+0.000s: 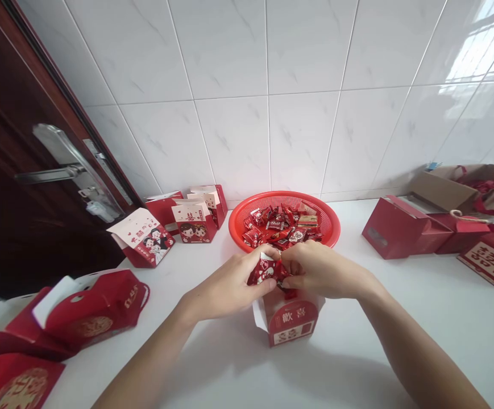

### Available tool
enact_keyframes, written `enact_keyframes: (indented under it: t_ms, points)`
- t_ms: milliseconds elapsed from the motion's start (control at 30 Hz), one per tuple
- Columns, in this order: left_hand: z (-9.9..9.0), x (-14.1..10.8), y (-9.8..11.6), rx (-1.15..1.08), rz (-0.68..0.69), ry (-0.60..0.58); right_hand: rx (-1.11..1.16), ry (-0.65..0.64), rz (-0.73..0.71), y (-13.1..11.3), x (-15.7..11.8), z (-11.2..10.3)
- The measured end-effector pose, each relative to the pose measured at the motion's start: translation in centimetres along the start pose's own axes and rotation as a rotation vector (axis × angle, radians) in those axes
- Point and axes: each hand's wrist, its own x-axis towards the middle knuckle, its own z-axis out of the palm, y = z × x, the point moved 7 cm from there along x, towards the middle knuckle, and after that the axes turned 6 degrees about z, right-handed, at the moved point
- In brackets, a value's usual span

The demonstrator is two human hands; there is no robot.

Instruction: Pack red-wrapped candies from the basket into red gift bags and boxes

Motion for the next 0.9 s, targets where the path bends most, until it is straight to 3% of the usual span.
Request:
enact_keyframes:
  t_ms: [100,233,400,600,900]
  points:
    - [-0.1,-0.1,-0.1,0.024,-0.015,0.012,-0.078,-0.018,-0.018,0.0,-0.2,0.4]
    - [-0.2,-0.1,-0.2,0.045,-0.012,0.024,0.005,-0.084,-0.126,-0.9,-0.4,0.9]
    - [0.1,0.1,-0.2,0.013,0.007,0.017,0.156,-0.004,-0.068,-0.3,-0.1,0.0]
    - [1.0,0.3,-0.9,-0.066,-0.009,-0.022,0.396,0.064,-0.142,-0.7,-0.2,-0.6]
    - [1.2,0.0,-1.4,-0.140,-0.054,-0.042,0.159,0.031,-0.070,0.2,-0.2,-0.4]
